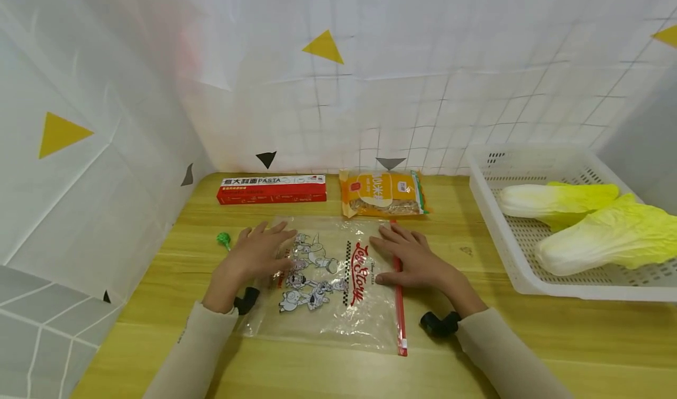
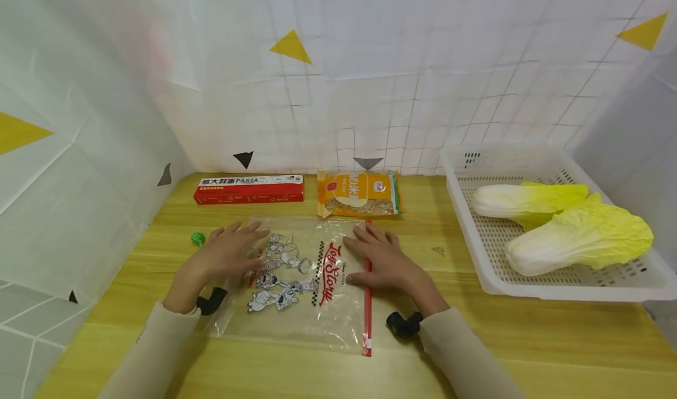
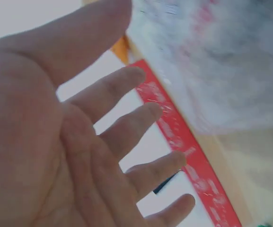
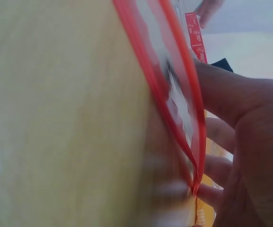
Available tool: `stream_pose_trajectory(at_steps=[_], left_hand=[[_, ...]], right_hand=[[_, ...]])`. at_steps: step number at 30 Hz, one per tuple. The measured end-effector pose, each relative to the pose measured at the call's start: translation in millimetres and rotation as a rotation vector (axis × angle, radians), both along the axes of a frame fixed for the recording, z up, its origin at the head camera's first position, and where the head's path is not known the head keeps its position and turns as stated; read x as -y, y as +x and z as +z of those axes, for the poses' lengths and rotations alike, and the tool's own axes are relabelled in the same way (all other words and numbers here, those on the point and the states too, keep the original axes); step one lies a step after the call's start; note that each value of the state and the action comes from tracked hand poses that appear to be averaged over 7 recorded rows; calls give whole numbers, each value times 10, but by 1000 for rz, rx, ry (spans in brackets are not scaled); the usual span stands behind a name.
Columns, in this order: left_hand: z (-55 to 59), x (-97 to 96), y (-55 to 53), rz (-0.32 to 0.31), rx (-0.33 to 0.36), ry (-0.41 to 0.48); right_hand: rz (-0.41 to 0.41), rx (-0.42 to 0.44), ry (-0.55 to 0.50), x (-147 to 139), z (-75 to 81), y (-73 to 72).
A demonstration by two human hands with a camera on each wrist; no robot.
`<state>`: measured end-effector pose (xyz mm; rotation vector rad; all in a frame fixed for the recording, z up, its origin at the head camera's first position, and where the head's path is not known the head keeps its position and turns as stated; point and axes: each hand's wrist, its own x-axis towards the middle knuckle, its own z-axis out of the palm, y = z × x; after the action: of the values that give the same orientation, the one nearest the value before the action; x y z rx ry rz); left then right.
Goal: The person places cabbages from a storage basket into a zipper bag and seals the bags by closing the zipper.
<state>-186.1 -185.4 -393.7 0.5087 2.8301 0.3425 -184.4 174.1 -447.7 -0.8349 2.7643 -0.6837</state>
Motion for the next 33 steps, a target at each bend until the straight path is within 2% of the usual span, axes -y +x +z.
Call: stream_pose_trajectory(at_steps=[3,5,9,16,24,29,33], left_hand=[[62,-103,15,-63,-24,53],[56,-208,12,-105,-32,96],[-36,-460,2,-134,-27,135],[-176,-781,-35,-171,13,104],[-222,-882,-88,-204,70,66],[-256,-882,-103,-206,84,47],[-284,-884,-142,-201,30,36]], right_hand=[[6,-5,-2,-3,-6,-2],[10,-7,0,3,-14,-3],[19,-2,2,30,-31,-8],[0,-36,-99,32,-70,-27],[-148,-110,-255,-83,-100,-58],[-167,-140,-280,-205,-143,-58],[-163,-119,-284,-275,-167,-47]])
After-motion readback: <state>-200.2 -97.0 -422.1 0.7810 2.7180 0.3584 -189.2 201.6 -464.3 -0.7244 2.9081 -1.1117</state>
